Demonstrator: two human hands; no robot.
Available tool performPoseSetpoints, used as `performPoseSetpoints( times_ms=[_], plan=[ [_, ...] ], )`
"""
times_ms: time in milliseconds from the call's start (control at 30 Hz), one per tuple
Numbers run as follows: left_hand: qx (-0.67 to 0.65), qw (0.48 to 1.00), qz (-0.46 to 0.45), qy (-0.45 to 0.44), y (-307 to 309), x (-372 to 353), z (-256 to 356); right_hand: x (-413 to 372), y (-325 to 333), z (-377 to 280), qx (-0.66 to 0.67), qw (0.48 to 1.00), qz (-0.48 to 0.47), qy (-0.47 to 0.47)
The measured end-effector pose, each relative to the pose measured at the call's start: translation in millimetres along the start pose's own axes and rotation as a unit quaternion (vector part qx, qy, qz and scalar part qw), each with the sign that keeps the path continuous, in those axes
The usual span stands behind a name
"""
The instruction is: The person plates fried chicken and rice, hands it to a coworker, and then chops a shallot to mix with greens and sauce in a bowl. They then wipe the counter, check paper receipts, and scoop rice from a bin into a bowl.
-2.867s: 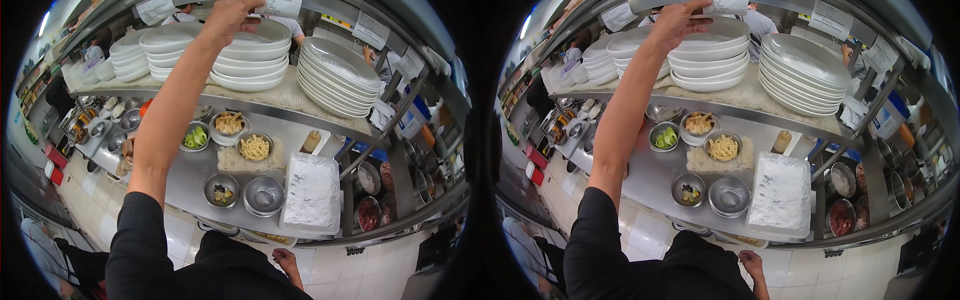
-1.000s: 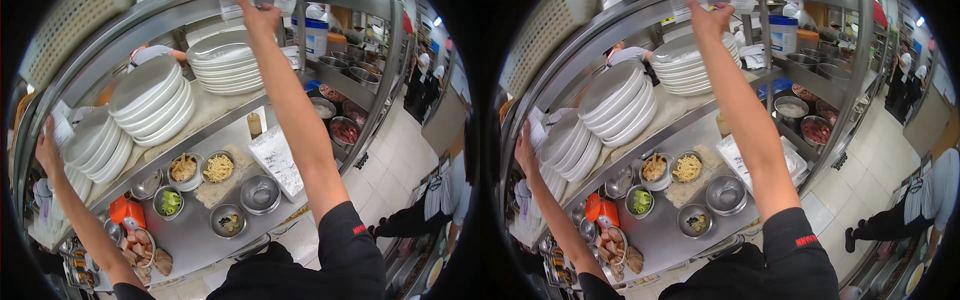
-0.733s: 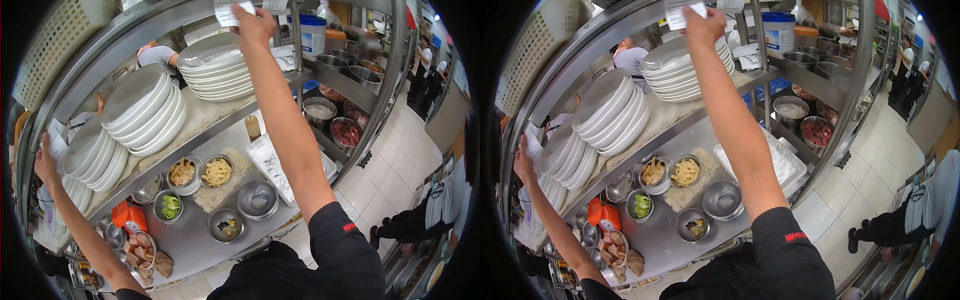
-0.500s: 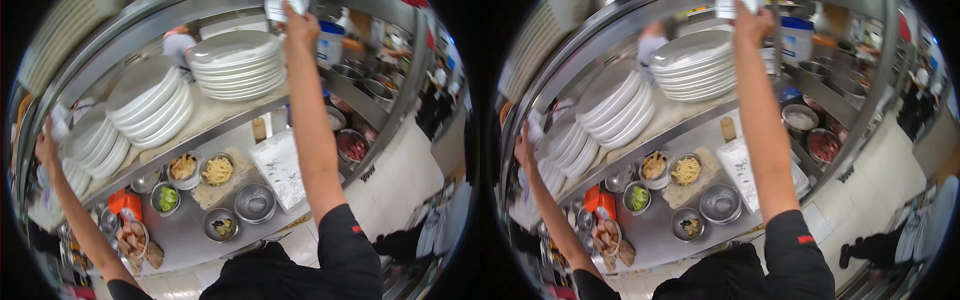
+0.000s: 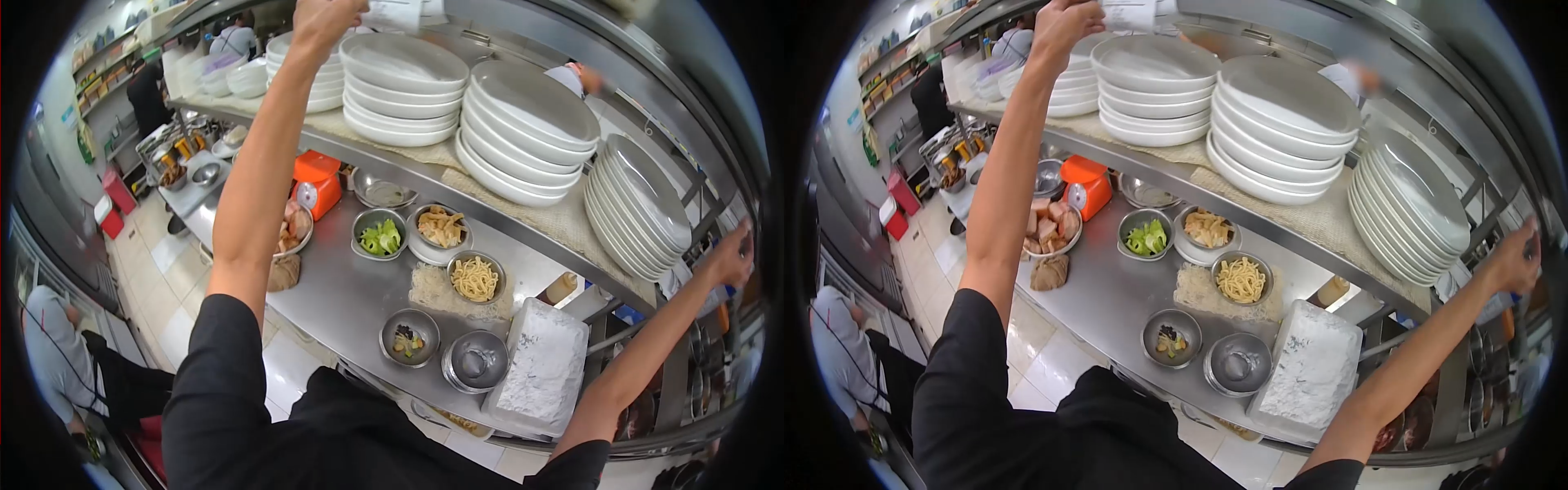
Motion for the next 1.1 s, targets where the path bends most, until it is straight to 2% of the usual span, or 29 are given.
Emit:
performPoseSetpoints(
  times_ms=[33,67,100,133,200,233,267,333,367,400,433,467,500,533,567,600,633,667,700,733,800,833,867,900,933,967,1033,1100],
  plan=[
    [0.002,1.0,0.006,0.006,6.9,-1.0,-1.9,-5.9,14.4,-13.8,0.004,0.998,0.046,0.039],
    [0.0,1.0,0.004,-0.007,12.1,-0.8,-1.4,-15.5,21.0,-24.3,0.006,0.998,0.042,0.043],
    [-0.003,1.0,0.001,-0.021,17.4,-0.1,0.0,-30.5,37.4,-39.3,0.146,0.989,0.024,-0.003],
    [-0.005,1.0,0.001,-0.018,27.6,1.6,-2.0,-47.0,55.7,-56.0,0.281,0.958,0.007,-0.048],
    [0.161,0.984,-0.05,-0.053,52.4,2.7,-4.8,-88.3,92.6,-98.5,0.342,0.934,-0.066,-0.085],
    [0.068,0.995,-0.047,-0.055,67.6,-9.6,-0.2,-113.9,107.1,-114.5,0.378,0.913,-0.091,-0.123],
    [-0.027,0.997,-0.045,-0.056,85.1,-29.9,6.0,-139.9,126.6,-139.4,0.381,0.913,-0.121,-0.084],
    [0.028,0.995,-0.083,-0.053,126.0,-61.7,-1.0,-199.1,158.3,-174.9,0.405,0.897,-0.18,0.004],
    [0.038,0.995,-0.089,-0.017,149.3,-84.0,-8.7,-237.7,169.6,-188.7,0.414,0.877,-0.24,-0.046],
    [0.097,0.988,-0.123,0.014,176.5,-105.2,-26.6,-276.1,179.2,-208.8,0.449,0.832,-0.326,0.006],
    [0.087,0.982,-0.155,0.062,203.3,-133.4,-51.5,-315.5,192.4,-232.7,0.407,0.82,-0.403,-0.002],
    [0.064,0.97,-0.199,0.121,233.4,-163.6,-89.1,-369.9,197.8,-235.8,0.421,0.768,-0.47,-0.113],
    [0.058,0.961,-0.189,0.191,260.8,-199.2,-118.8,-420.8,207.0,-244.3,0.365,0.719,-0.575,-0.137],
    [0.042,0.937,-0.182,0.296,293.7,-244.9,-160.9,-447.8,222.0,-274.0,0.383,0.676,-0.608,-0.165],
    [0.078,0.907,-0.168,0.378,336.2,-302.6,-211.9,-470.2,233.5,-299.6,0.403,0.626,-0.639,-0.192],
    [0.172,0.853,-0.202,0.45,373.3,-363.4,-241.3,-472.7,237.8,-319.7,0.443,0.628,-0.619,-0.161],
    [0.237,0.847,-0.247,0.408,415.2,-427.6,-269.0,-477.0,241.0,-344.1,0.488,0.615,-0.605,-0.135],
    [0.273,0.788,-0.269,0.481,435.5,-458.8,-258.7,-463.0,244.6,-372.1,0.505,0.622,-0.587,-0.115],
    [0.137,0.75,-0.145,0.631,449.2,-478.2,-234.5,-433.5,251.5,-405.1,0.559,0.66,-0.502,-0.014],
    [0.065,0.723,-0.076,0.684,459.3,-474.4,-214.5,-416.0,261.9,-430.3,0.6,0.657,-0.452,0.06],
    [0.106,0.853,-0.084,0.503,504.6,-408.2,-186.4,-380.1,284.3,-477.1,0.695,0.612,-0.343,0.16],
    [0.152,0.881,-0.023,0.447,509.5,-342.5,-138.6,-365.7,295.9,-498.3,0.734,0.575,-0.301,0.199],
    [0.33,0.895,-0.061,0.295,509.2,-271.3,-78.4,-357.9,308.2,-516.4,0.766,0.537,-0.27,0.227],
    [0.322,0.933,-0.014,0.16,507.7,-225.7,-24.0,-351.4,320.1,-533.8,0.792,0.502,-0.244,0.248],
    [0.339,0.94,0.014,-0.027,509.1,-198.4,25.9,-348.6,331.2,-549.4,0.811,0.473,-0.227,0.26],
    [0.305,0.936,-0.107,-0.142,501.7,-164.5,70.3,-349.6,338.6,-563.0,0.824,0.45,-0.217,0.268],
    [0.316,0.887,-0.163,-0.294,492.2,-136.9,127.7,-354.4,349.7,-585.2,0.841,0.417,-0.203,0.278],
    [0.329,0.84,-0.227,-0.368,480.7,-119.7,134.2,-360.2,350.3,-602.7,0.844,0.411,-0.198,0.284]
  ],
)
Point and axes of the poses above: each hand's wrist, its own x-axis towards the middle knuckle, its own y-axis out of the back of the hand, z = x × y, the point moved 7 cm from there along x, towards the middle knuckle, and after that the axes turned 3 degrees about -y, right-handed, at the moved point
